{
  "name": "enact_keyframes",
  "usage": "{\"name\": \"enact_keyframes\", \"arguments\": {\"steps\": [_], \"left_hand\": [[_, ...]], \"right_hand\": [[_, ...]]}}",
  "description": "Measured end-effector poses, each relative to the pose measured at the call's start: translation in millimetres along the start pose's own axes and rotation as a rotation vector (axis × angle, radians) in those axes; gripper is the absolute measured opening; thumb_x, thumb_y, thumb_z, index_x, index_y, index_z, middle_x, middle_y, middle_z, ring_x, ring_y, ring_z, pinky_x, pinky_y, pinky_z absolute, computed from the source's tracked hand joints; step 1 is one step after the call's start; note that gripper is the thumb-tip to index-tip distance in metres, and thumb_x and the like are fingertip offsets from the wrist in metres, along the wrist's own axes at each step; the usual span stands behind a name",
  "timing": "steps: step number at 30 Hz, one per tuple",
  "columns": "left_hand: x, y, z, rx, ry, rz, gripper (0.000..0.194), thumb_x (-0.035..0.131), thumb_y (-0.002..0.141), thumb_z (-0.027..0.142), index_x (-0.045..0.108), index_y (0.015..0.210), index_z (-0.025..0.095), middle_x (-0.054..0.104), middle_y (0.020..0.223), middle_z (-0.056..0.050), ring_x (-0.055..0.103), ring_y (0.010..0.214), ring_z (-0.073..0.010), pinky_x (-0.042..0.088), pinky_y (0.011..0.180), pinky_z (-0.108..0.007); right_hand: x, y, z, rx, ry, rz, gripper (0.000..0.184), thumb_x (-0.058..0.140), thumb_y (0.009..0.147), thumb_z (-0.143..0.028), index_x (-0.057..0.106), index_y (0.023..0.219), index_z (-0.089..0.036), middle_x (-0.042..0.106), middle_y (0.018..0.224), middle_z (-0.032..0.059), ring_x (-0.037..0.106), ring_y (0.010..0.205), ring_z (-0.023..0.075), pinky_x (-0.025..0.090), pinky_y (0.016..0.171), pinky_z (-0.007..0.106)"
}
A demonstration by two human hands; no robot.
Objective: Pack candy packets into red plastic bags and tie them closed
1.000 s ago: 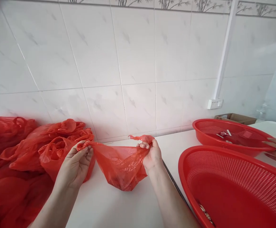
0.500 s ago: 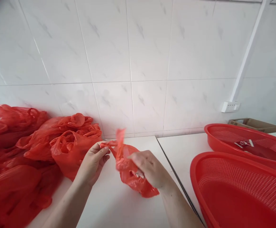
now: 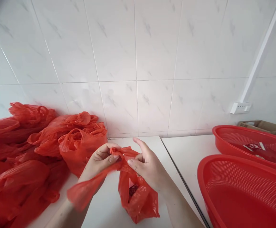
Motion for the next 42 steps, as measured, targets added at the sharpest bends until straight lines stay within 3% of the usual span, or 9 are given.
{"name": "enact_keyframes", "arguments": {"steps": [4, 8, 15, 19, 24, 27, 32, 36, 42], "left_hand": [[10.7, -6.2, -1.7, -0.002, 0.079, -0.083, 0.026, 0.071, 0.074, 0.030, 0.062, 0.096, 0.019, 0.063, 0.085, -0.004, 0.060, 0.077, -0.0153, 0.049, 0.071, -0.029], [14.7, -15.0, -5.1, 0.204, 0.460, 0.037, 0.050, 0.077, 0.064, 0.021, 0.055, 0.108, 0.026, 0.057, 0.110, -0.006, 0.056, 0.098, -0.0217, 0.048, 0.079, -0.033], [17.1, -11.7, -16.2, 0.315, 0.919, -0.085, 0.013, 0.060, 0.076, 0.017, 0.066, 0.084, 0.025, 0.056, 0.088, -0.003, 0.051, 0.068, -0.0132, 0.040, 0.062, -0.026], [8.5, -4.1, -18.4, 0.151, 0.817, -0.053, 0.012, 0.054, 0.078, 0.016, 0.062, 0.071, 0.022, 0.057, 0.080, -0.001, 0.053, 0.071, -0.0140, 0.040, 0.067, -0.025], [4.7, -2.6, -22.5, -0.090, 0.427, -0.054, 0.010, 0.055, 0.081, 0.029, 0.055, 0.076, 0.020, 0.060, 0.106, -0.006, 0.057, 0.088, -0.0181, 0.043, 0.076, -0.028], [5.7, -2.8, -25.7, -0.144, 0.393, -0.096, 0.015, 0.053, 0.084, 0.033, 0.051, 0.077, 0.020, 0.057, 0.078, -0.001, 0.053, 0.071, -0.0138, 0.040, 0.065, -0.024], [4.6, -2.2, -29.5, -0.135, 0.503, -0.055, 0.016, 0.051, 0.084, 0.033, 0.046, 0.075, 0.020, 0.045, 0.064, 0.004, 0.039, 0.058, -0.0100, 0.031, 0.054, -0.022], [5.8, -4.8, -34.9, -0.127, 0.613, -0.037, 0.017, 0.050, 0.083, 0.034, 0.047, 0.074, 0.020, 0.044, 0.063, 0.004, 0.037, 0.057, -0.0103, 0.028, 0.051, -0.022], [5.8, -5.9, -29.9, -0.015, 0.820, -0.022, 0.011, 0.051, 0.082, 0.028, 0.053, 0.073, 0.022, 0.056, 0.076, 0.001, 0.048, 0.069, -0.0141, 0.034, 0.060, -0.024]], "right_hand": [[7.4, 8.5, 8.3, 0.024, -0.061, -0.039, 0.032, 0.064, 0.079, -0.038, 0.063, 0.106, -0.021, 0.042, 0.057, -0.0058, 0.036, 0.050, 0.0083, 0.028, 0.047, 0.022], [5.7, 14.1, 12.3, 0.062, -0.027, 0.110, 0.032, 0.058, 0.081, -0.047, 0.062, 0.074, -0.017, 0.046, 0.056, -0.0028, 0.038, 0.050, 0.0088, 0.029, 0.047, 0.023], [0.7, 12.3, 9.6, 0.063, 0.047, 0.091, 0.042, 0.039, 0.090, -0.050, 0.061, 0.076, -0.016, 0.044, 0.051, -0.0023, 0.037, 0.046, 0.0095, 0.025, 0.044, 0.022], [-8.4, 15.6, 18.3, 0.028, 0.021, 0.001, 0.040, 0.041, 0.090, -0.050, 0.064, 0.094, -0.017, 0.050, 0.051, -0.0026, 0.035, 0.042, 0.0082, 0.027, 0.045, 0.022], [-14.4, 16.8, 25.5, -0.083, 0.114, -0.202, 0.050, 0.039, 0.090, -0.052, 0.068, 0.070, -0.016, 0.054, 0.064, 0.0009, 0.041, 0.053, 0.0088, 0.035, 0.056, 0.024], [-13.8, 13.5, 21.4, -0.041, 0.024, -0.197, 0.032, 0.049, 0.086, -0.040, 0.072, 0.084, -0.018, 0.057, 0.069, 0.0009, 0.044, 0.057, 0.0101, 0.037, 0.057, 0.024], [-14.2, 16.0, 19.0, 0.024, -0.197, 0.031, 0.047, 0.058, 0.073, -0.019, 0.056, 0.118, -0.031, 0.055, 0.068, -0.0046, 0.051, 0.061, 0.0131, 0.041, 0.057, 0.024], [-19.6, 25.5, 31.4, 0.037, -0.486, 0.338, 0.032, 0.054, 0.069, -0.013, 0.066, 0.094, -0.029, 0.058, 0.063, -0.0024, 0.048, 0.053, 0.0129, 0.034, 0.049, 0.025], [-14.2, 23.7, 32.8, 0.039, 0.040, 0.041, 0.035, 0.050, 0.076, -0.016, 0.065, 0.106, -0.024, 0.067, 0.083, 0.0017, 0.062, 0.073, 0.0169, 0.047, 0.066, 0.029]]}}
Point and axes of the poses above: each hand's wrist, its own y-axis towards the middle knuckle, its own x-axis out of the palm, z = x × y, the point moved 3 cm from there along y, towards the middle knuckle
